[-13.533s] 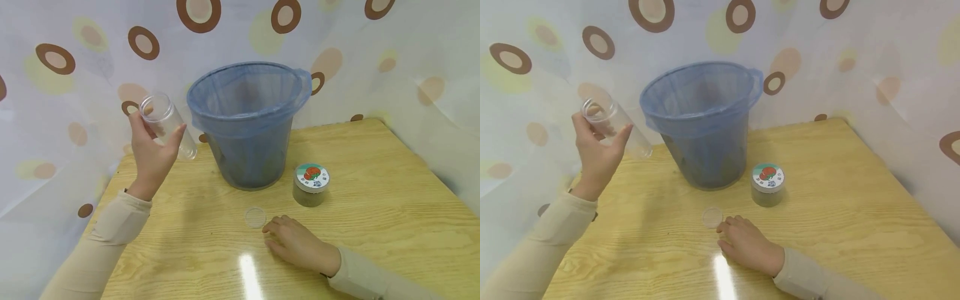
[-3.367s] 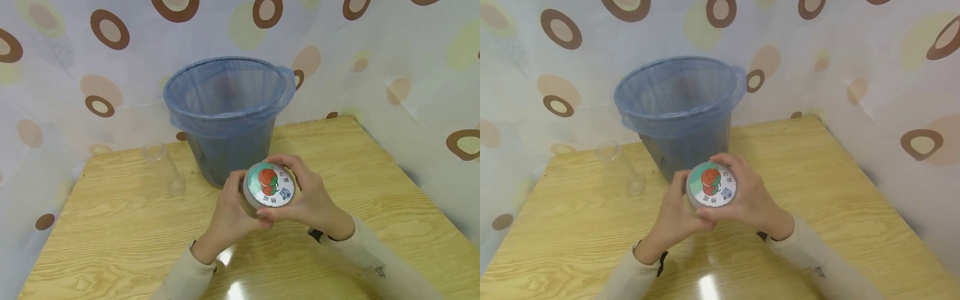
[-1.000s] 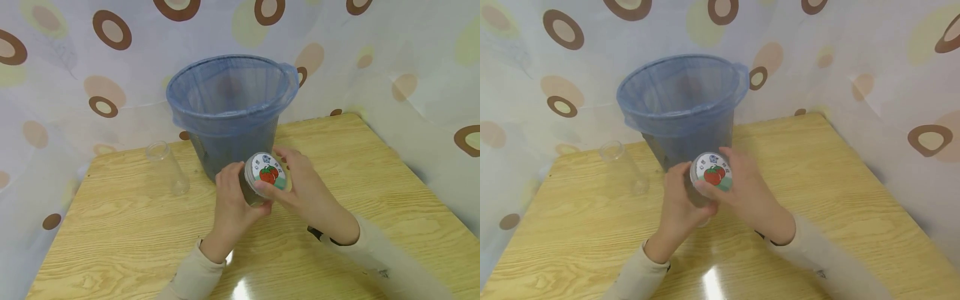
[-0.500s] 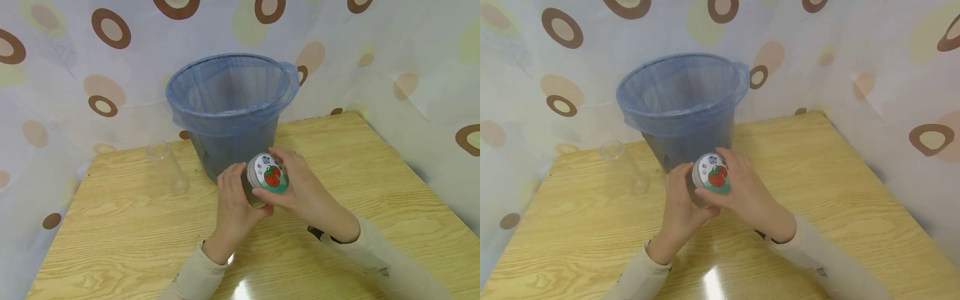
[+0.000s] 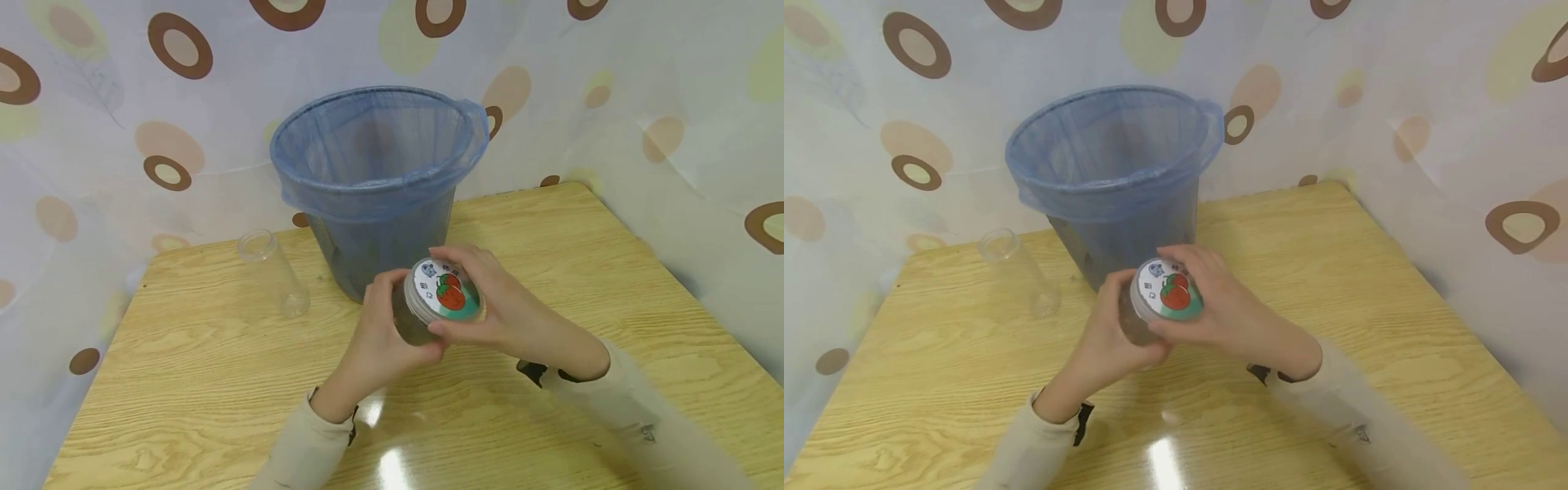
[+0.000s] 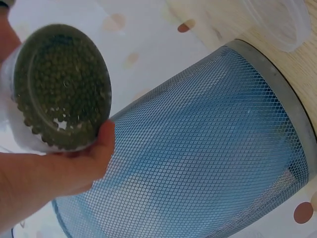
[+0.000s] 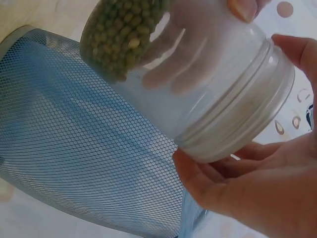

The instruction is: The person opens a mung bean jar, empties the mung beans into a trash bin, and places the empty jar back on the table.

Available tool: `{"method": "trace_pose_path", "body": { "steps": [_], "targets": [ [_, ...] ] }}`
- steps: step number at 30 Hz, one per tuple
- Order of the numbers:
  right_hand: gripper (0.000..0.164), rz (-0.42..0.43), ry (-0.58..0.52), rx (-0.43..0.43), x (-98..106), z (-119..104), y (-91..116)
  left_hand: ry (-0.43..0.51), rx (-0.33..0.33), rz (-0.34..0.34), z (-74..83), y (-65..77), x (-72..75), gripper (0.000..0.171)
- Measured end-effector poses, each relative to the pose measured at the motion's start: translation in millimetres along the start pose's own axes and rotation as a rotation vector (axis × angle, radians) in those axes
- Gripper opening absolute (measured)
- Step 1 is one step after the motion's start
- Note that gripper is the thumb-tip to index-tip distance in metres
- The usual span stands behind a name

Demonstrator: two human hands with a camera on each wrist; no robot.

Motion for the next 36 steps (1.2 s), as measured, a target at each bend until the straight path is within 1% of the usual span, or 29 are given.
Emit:
{"method": "trace_pose_path", "body": {
  "steps": [5, 9, 11, 12, 14, 16, 18, 19, 21, 23, 25, 26, 28, 30, 32, 36],
  "targets": [
    [0.078, -0.067, -0.028, 0.086, 6, 2, 2, 0.151, 0.057, -0.14, 0.2, -1.0, 4.7, 0.081],
    [0.08, -0.108, -0.076, 0.186, 10, 5, 0, 0.271, 0.114, -0.236, 1.4, -1.1, 6.1, 0.081],
    [0.08, -0.124, -0.095, 0.231, 11, 6, -1, 0.306, 0.142, -0.26, 1.1, -1.2, 5.4, 0.08],
    [0.08, -0.132, -0.106, 0.242, 11, 6, -2, 0.316, 0.152, -0.261, 0.8, -1.2, 4.9, 0.08],
    [0.081, -0.126, -0.106, 0.227, 12, 7, -2, 0.334, 0.154, -0.242, 0.3, -1.2, 3.3, 0.081],
    [0.079, -0.09, -0.085, 0.163, 13, 6, -2, 0.291, 0.141, -0.181, -0.4, -1.0, 1.3, 0.082],
    [0.076, -0.029, -0.039, 0.06, 13, 5, -2, 0.204, 0.102, -0.096, -0.7, -0.6, -1.1, 0.084],
    [0.073, 0.005, -0.002, 0.001, 12, 5, -2, 0.14, 0.068, -0.049, -0.9, -0.5, -2.6, 0.084],
    [0.07, 0.047, 0.067, -0.113, 10, 3, -1, -0.023, -0.019, 0.055, -1.1, -0.5, -5.7, 0.084],
    [0.072, 0.054, 0.128, -0.199, 6, 1, -2, -0.175, -0.127, 0.156, -1.0, -0.7, -9.1, 0.084],
    [0.074, 0.037, 0.17, -0.248, 1, -1, -3, -0.303, -0.231, 0.244, -1.0, -0.8, -12.4, 0.084],
    [0.076, 0.023, 0.185, -0.263, -1, -2, -3, -0.352, -0.271, 0.278, -0.9, -0.8, -13.9, 0.085],
    [0.079, 0.002, 0.194, -0.285, -4, -3, -4, -0.421, -0.323, 0.32, -0.9, -0.5, -16.5, 0.086],
    [0.081, -0.011, 0.195, -0.299, -6, -3, -5, -0.456, -0.349, 0.334, -0.7, -0.2, -18.2, 0.086],
    [0.085, -0.023, 0.189, -0.317, -6, -3, -5, -0.467, -0.349, 0.332, -0.4, 0.1, -19.0, 0.086],
    [0.084, -0.043, 0.152, -0.317, -5, 0, -6, -0.456, -0.331, 0.311, -0.1, 0.2, -19.0, 0.085]
  ]
}}
Point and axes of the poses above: each hand's wrist, its own y-axis away from the middle knuckle, its own x-axis out of the back of the hand, z = x × y, the point moved 3 cm from there along -y, towards the middle knuckle, and after that the axes turned 2 degrees about y, right-handed, at the moved point
